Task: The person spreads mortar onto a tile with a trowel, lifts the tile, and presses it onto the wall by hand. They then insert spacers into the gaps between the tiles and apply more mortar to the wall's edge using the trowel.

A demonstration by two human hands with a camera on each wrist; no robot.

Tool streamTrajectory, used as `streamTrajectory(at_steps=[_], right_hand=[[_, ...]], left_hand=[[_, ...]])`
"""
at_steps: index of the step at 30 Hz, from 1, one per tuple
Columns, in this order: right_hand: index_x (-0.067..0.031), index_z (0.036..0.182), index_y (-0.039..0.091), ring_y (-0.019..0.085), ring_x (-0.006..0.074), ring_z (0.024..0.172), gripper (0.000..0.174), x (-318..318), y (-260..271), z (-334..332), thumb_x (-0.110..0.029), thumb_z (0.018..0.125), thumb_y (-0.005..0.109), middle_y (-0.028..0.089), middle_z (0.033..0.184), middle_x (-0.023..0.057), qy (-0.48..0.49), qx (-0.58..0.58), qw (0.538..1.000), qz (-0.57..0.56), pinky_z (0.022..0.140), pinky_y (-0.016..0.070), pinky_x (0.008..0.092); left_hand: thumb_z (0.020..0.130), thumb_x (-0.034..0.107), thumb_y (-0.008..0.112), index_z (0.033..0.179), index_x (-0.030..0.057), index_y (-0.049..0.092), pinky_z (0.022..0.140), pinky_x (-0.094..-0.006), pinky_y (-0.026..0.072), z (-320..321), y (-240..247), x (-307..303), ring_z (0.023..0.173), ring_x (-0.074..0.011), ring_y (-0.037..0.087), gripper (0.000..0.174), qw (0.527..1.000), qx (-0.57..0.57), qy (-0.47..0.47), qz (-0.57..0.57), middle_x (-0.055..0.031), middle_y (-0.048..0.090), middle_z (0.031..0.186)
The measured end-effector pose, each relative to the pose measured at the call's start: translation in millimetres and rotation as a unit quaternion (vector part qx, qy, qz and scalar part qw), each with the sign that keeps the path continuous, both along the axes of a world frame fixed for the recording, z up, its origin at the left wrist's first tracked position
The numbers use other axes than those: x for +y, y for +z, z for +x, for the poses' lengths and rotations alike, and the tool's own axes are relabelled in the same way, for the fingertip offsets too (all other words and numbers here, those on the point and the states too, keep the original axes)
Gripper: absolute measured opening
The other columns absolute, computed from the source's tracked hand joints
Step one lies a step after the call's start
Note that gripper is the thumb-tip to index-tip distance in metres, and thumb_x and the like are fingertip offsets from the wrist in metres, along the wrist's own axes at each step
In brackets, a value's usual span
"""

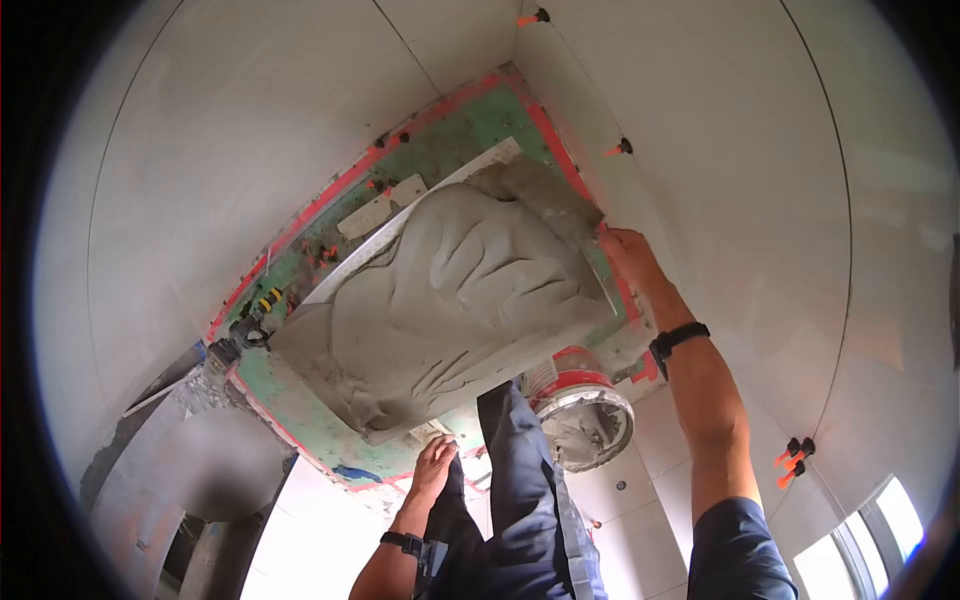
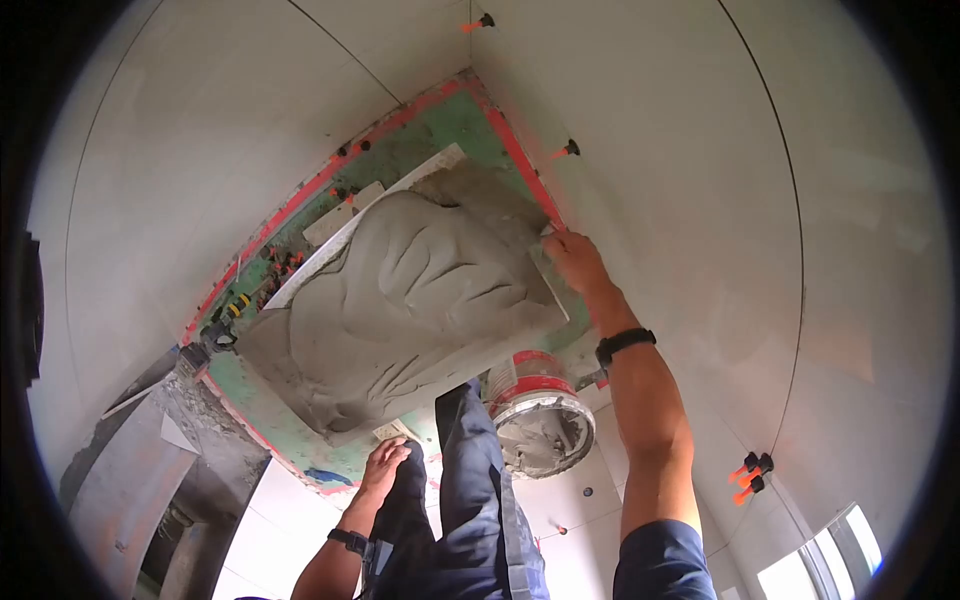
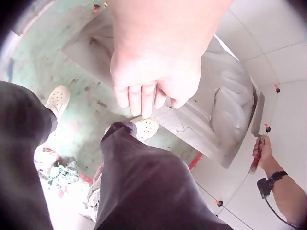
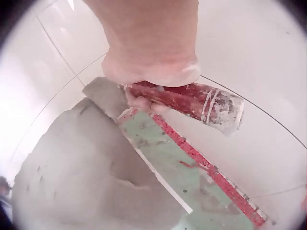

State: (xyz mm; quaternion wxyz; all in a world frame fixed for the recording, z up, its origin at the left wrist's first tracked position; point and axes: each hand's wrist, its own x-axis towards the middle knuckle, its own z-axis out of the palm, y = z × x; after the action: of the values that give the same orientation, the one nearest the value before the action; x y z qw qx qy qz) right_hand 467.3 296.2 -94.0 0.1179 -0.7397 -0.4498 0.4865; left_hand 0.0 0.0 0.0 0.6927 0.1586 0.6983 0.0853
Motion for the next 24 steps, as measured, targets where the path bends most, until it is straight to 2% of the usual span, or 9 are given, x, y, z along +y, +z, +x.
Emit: streamTrajectory(at_steps=[2,5,8,10,12,17,21,23,24], right_hand=[[-0.0014,0.092,0.069,0.065,0.0414,0.091,0.048,8.8,10.3,-5.5,-0.042,0.094,0.044,0.069,0.092,0.0229,0.112,-0.046,0.989,-0.083,0.082,0.0488,0.0472],[-0.0006,0.089,0.066,0.061,0.0448,0.087,0.049,51.9,8.5,-27.1,-0.043,0.094,0.042,0.067,0.09,0.0239,-0.006,-0.096,0.994,0.045,0.078,0.0474,0.0505],[0.0007,0.085,0.062,0.062,0.041,0.078,0.049,13.6,-26.4,-23.0,-0.044,0.095,0.043,0.065,0.077,0.022,0.087,-0.164,0.972,0.144,0.073,0.047,0.0496],[-0.0013,0.08,0.059,0.059,0.0285,0.061,0.049,-41.0,19.3,-51.7,-0.044,0.097,0.042,0.058,0.063,0.0134,-0.025,0.013,0.998,0.058,0.061,0.0469,0.0442],[-0.0077,0.075,0.056,0.046,0.0109,0.047,0.047,-99.5,48.9,-101.1,-0.045,0.098,0.041,0.049,0.057,0.0016,-0.234,0.153,0.96,-0.026,0.042,0.0354,0.0313],[-0.0087,0.081,0.056,0.045,0.0161,0.045,0.041,-146.6,25.7,-223.3,-0.045,0.096,0.045,0.055,0.062,0.0041,-0.532,0.361,0.75,-0.156,0.043,0.0378,0.0315],[-0.0079,0.084,0.055,0.049,0.0171,0.05,0.039,-114.1,28.1,-280.4,-0.044,0.096,0.044,0.054,0.062,0.0053,-0.46,0.36,0.796,-0.16,0.047,0.039,0.0311],[-0.0068,0.085,0.059,0.055,0.0224,0.052,0.041,-126.4,18.8,-250.6,-0.044,0.097,0.045,0.059,0.062,0.0093,-0.354,0.32,0.865,-0.157,0.049,0.0439,0.0353],[-0.0068,0.087,0.061,0.059,0.0268,0.056,0.041,-126.3,25.5,-226.1,-0.044,0.097,0.046,0.062,0.064,0.0128,-0.161,0.156,0.973,-0.046,0.052,0.0472,0.0391]], left_hand=[[0.096,0.013,0.061,0.122,0.0006,0.059,0.095,-0.0299,0.0467,9.8,9.2,-5.4,0.105,-0.0187,0.062,0.028,1.0,0.01,-0.008,-0.013,-0.0098,0.065,0.111],[0.095,0.011,0.059,0.119,0.0004,0.06,0.093,-0.0292,0.0464,5.4,1.1,31.1,0.102,-0.0174,0.062,0.026,1.0,-0.002,0.022,0.01,-0.0091,0.065,0.109],[0.097,0.016,0.061,0.122,-0.001,0.059,0.094,-0.0302,0.0497,-3.4,3.5,22.3,0.1,-0.0176,0.064,0.03,0.999,-0.025,0.038,0.029,-0.0101,0.066,0.108],[0.096,0.016,0.063,0.123,0.0001,0.059,0.092,-0.0289,0.0495,-7.8,-3.1,12.3,0.097,-0.016,0.064,0.031,0.998,-0.025,0.044,0.038,-0.0085,0.066,0.107],[0.096,0.015,0.063,0.123,-0.0001,0.059,0.092,-0.0287,0.0494,-4.3,3.8,12.5,0.097,-0.016,0.064,0.031,0.998,-0.024,0.045,0.02,-0.0084,0.066,0.107],[0.097,0.017,0.061,0.126,-0.002,0.057,0.093,-0.0302,0.0487,-1.4,2.0,10.7,0.101,-0.0174,0.063,0.035,0.996,-0.043,0.071,0.024,-0.0108,0.065,0.111],[0.095,0.007,0.058,0.125,-0.0041,0.057,0.098,-0.0288,0.0449,-9.2,9.5,8.0,0.107,-0.0182,0.062,0.032,0.998,-0.02,0.053,-0.012,-0.0105,0.066,0.114],[0.095,0.007,0.058,0.124,-0.0041,0.058,0.097,-0.0288,0.0454,-9.5,14.3,7.6,0.106,-0.0179,0.062,0.031,0.997,-0.016,0.068,-0.023,-0.0105,0.066,0.114],[0.095,0.007,0.058,0.124,-0.0041,0.058,0.096,-0.0289,0.0459,-11.3,17.5,5.7,0.105,-0.0177,0.062,0.031,0.996,-0.005,0.085,-0.038,-0.0105,0.066,0.113]])
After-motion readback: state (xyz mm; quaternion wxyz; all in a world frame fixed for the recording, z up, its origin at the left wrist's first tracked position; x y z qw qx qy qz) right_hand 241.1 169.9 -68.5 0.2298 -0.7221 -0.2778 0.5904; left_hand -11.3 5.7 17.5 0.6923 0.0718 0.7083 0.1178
